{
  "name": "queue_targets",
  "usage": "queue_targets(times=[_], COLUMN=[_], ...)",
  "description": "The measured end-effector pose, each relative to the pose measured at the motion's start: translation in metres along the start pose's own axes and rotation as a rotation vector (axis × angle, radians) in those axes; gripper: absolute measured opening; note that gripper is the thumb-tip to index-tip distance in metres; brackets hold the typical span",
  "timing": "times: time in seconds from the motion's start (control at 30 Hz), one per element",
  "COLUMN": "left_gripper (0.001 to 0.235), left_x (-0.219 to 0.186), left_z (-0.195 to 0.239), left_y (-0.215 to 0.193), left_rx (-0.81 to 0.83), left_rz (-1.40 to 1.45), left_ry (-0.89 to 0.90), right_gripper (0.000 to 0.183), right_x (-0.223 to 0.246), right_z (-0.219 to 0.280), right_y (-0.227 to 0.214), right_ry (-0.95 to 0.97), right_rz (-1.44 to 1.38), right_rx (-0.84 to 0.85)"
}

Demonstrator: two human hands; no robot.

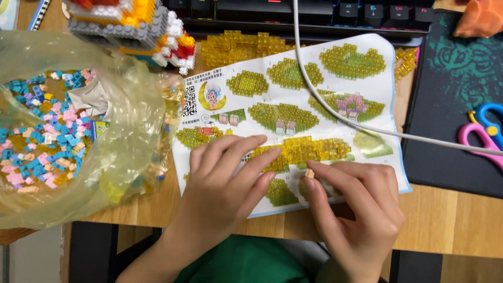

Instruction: The person assembles small, translucent yellow plastic bricks by hand, following a printed instruction sheet. They pick pieces from a plastic bag, connect them to a growing structure, and occasionally compare the assembly to the diagrams.

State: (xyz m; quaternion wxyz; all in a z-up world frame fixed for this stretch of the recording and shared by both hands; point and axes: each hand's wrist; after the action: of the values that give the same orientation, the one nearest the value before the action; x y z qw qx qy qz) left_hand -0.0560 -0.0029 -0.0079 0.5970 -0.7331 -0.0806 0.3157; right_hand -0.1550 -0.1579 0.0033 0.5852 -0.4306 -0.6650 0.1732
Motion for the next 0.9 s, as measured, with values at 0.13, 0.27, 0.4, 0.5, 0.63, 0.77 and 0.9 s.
queue_targets(times=[0.13, 0.27, 0.4, 0.5, 0.63, 0.77, 0.9], left_gripper=[0.025, 0.025, 0.024, 0.024, 0.026, 0.026, 0.023], left_x=[0.001, 0.001, 0.001, 0.002, 0.003, 0.002, 0.003], left_z=[0.0, 0.0, 0.0, 0.001, 0.001, 0.002, 0.002], left_y=[0.003, 0.005, 0.004, 0.005, 0.002, 0.002, 0.003], left_rx=[-0.006, -0.01, -0.021, -0.02, 0.001, -0.022, -0.05], left_rz=[-0.003, -0.021, -0.016, -0.012, 0.008, 0.024, 0.002], left_ry=[0.0, -0.009, -0.011, -0.002, 0.01, 0.025, 0.027], right_gripper=[0.014, 0.014, 0.018, 0.022, 0.02, 0.011, 0.018], right_x=[-0.002, -0.005, -0.007, -0.013, -0.013, -0.02, -0.033], right_z=[-0.001, -0.002, -0.005, -0.009, -0.03, -0.055, -0.085], right_y=[-0.002, -0.001, -0.009, -0.037, -0.068, -0.068, -0.054], right_ry=[0.035, 0.032, 0.001, -0.031, -0.151, -0.277, -0.399], right_rz=[-0.012, -0.017, 0.02, 0.173, 0.256, 0.359, 0.563], right_rx=[0.044, 0.08, 0.189, 0.254, 0.275, 0.345, 0.439])
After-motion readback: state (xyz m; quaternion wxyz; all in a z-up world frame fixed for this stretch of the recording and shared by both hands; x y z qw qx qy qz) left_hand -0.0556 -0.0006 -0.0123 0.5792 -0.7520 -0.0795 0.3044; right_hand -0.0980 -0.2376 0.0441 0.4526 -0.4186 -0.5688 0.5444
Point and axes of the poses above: each hand's wrist, its own z-axis away from the middle knuckle, its own y-axis out of the palm, x = y × z, and after that the axes turned 12 degrees about x, right-handed
